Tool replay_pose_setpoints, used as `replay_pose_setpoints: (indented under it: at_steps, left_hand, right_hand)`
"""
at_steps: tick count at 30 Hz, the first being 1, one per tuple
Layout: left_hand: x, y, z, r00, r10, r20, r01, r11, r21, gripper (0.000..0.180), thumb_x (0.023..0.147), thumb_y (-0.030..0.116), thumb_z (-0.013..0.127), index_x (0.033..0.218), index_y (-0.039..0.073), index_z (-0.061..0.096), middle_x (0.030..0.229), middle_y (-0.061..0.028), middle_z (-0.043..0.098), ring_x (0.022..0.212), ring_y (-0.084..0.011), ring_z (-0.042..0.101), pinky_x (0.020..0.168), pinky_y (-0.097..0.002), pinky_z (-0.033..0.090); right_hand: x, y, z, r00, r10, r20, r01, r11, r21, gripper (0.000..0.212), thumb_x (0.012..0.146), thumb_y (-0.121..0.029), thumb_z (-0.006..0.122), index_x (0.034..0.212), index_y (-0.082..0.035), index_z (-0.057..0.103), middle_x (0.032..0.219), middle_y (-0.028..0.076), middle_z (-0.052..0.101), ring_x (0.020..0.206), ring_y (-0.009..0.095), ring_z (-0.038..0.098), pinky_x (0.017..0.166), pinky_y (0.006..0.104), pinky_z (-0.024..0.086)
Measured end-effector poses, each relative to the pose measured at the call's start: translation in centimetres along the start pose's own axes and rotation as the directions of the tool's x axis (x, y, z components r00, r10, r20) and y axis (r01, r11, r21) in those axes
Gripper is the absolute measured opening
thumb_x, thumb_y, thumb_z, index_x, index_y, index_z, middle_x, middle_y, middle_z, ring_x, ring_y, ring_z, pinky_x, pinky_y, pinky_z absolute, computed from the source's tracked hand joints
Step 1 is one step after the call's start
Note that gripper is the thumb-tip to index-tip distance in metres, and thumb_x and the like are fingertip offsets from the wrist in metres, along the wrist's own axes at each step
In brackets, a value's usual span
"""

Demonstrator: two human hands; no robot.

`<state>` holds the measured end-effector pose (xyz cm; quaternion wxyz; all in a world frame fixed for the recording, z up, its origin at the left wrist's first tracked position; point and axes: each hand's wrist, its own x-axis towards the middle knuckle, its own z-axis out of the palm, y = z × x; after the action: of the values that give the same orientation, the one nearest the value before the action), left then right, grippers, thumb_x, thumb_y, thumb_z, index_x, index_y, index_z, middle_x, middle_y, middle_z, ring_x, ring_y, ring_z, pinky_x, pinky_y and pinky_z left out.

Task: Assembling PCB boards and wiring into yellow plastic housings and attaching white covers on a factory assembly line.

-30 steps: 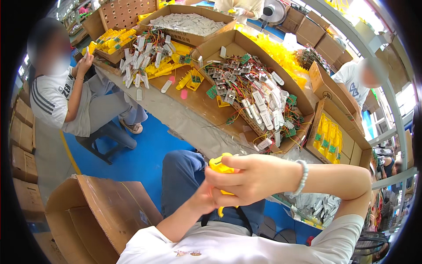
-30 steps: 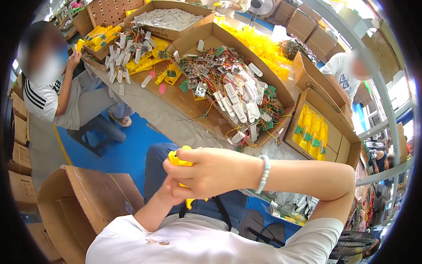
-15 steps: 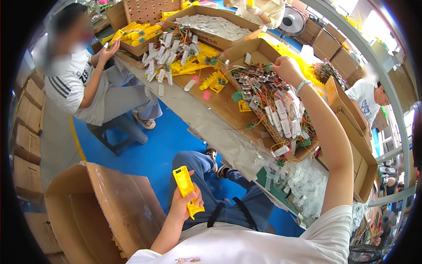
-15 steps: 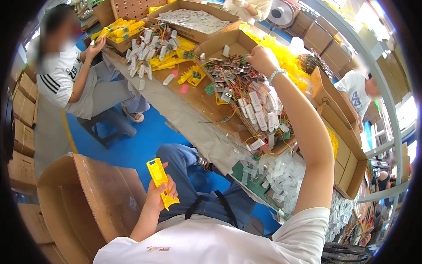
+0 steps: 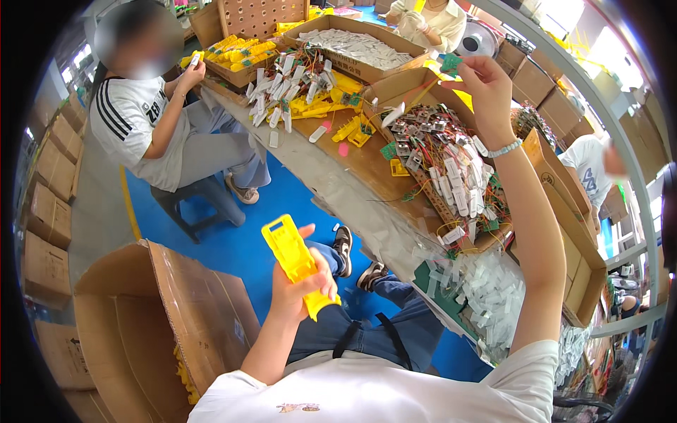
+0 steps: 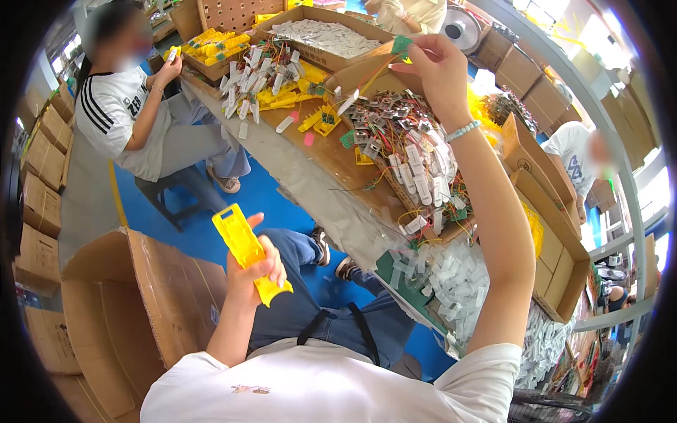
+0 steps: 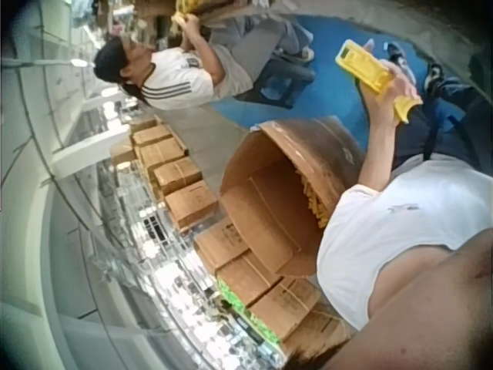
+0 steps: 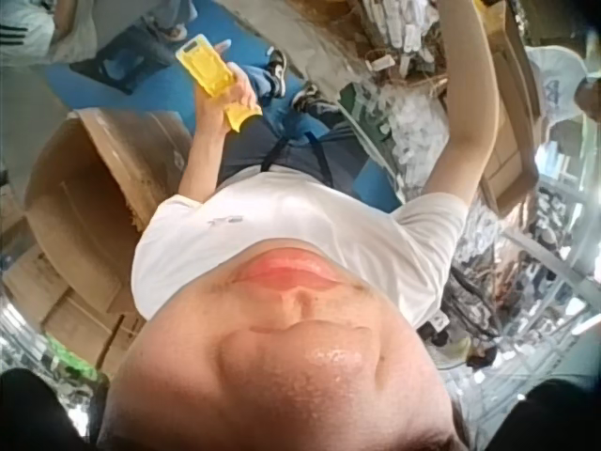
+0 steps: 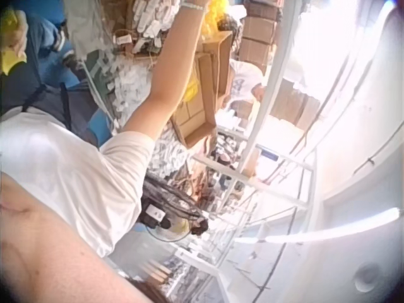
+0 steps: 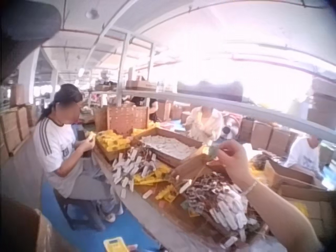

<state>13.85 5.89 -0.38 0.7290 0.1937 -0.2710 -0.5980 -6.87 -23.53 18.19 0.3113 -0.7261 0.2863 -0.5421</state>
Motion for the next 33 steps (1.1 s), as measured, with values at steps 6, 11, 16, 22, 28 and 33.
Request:
replay_pose_setpoints:
  at_steps: [6,11,16,22,28,33]
  left_hand:
    - [3.7,2.0,6.7,0.962,0.268,0.06,-0.274,0.947,0.166,0.061,0.08,-0.004,0.065,0.134,0.003,0.037,0.082,-0.0095,0.058,0.062,-0.0177,0.059,0.049,-0.0269,0.049]
    - [4.4,2.7,12.2,0.905,0.403,0.137,-0.423,0.888,0.18,0.06,0.078,-0.009,0.064,0.132,0.001,0.039,0.092,-0.0117,0.062,0.068,-0.0168,0.06,0.052,-0.026,0.05]
    - [2.7,1.8,13.4,0.925,0.327,0.196,-0.369,0.894,0.254,0.059,0.076,-0.008,0.068,0.128,0.0,0.042,0.093,-0.012,0.065,0.068,-0.016,0.063,0.056,-0.0264,0.052]
    - [0.6,0.6,12.6,0.94,0.296,0.167,-0.336,0.885,0.323,0.058,0.076,-0.007,0.069,0.127,-0.001,0.043,0.092,-0.0126,0.067,0.071,-0.0145,0.065,0.064,-0.0251,0.054]
    - [0.1,0.4,11.9,0.957,0.273,0.097,-0.288,0.86,0.422,0.063,0.073,-0.01,0.07,0.129,0.0,0.043,0.092,-0.0165,0.068,0.07,-0.0165,0.065,0.065,-0.0256,0.054]
    - [0.7,-0.2,11.3,0.948,0.306,0.085,-0.303,0.795,0.525,0.061,0.074,-0.009,0.07,0.128,-0.003,0.044,0.091,-0.0152,0.069,0.077,-0.017,0.067,0.07,-0.0252,0.055]
  right_hand:
    - [-7.0,-7.0,0.8,0.994,-0.021,0.106,-0.014,0.947,0.32,0.022,0.093,-0.001,0.053,0.113,0.002,0.057,0.11,0.012,0.063,0.096,0.014,0.061,0.076,0.0275,0.052]
    - [-15.0,-11.5,2.2,0.944,-0.109,0.311,0.053,0.982,0.181,0.018,0.092,-0.002,0.057,0.108,0.002,0.063,0.102,0.005,0.066,0.09,0.007,0.059,0.076,0.0214,0.048]
    - [-19.8,-12.5,2.3,0.961,0.007,0.277,-0.088,0.956,0.282,0.017,0.09,-0.001,0.061,0.106,0.002,0.064,0.1,0.007,0.067,0.085,0.008,0.061,0.074,0.022,0.049]
    - [-23.9,-10.7,2.7,0.982,0.134,0.135,-0.177,0.9,0.398,0.019,0.088,-0.003,0.064,0.105,0.005,0.064,0.096,0.008,0.068,0.084,0.014,0.063,0.077,0.0263,0.052]
    - [-25.9,-9.0,3.6,0.966,0.243,0.087,-0.248,0.778,0.578,0.018,0.089,-0.001,0.062,0.105,0.007,0.063,0.098,0.011,0.066,0.085,0.016,0.064,0.077,0.0293,0.053]
    - [-26.1,-7.5,4.8,0.951,0.307,0.045,-0.26,0.708,0.657,0.016,0.089,0.0,0.061,0.103,0.009,0.063,0.095,0.012,0.066,0.084,0.018,0.065,0.076,0.0307,0.055]
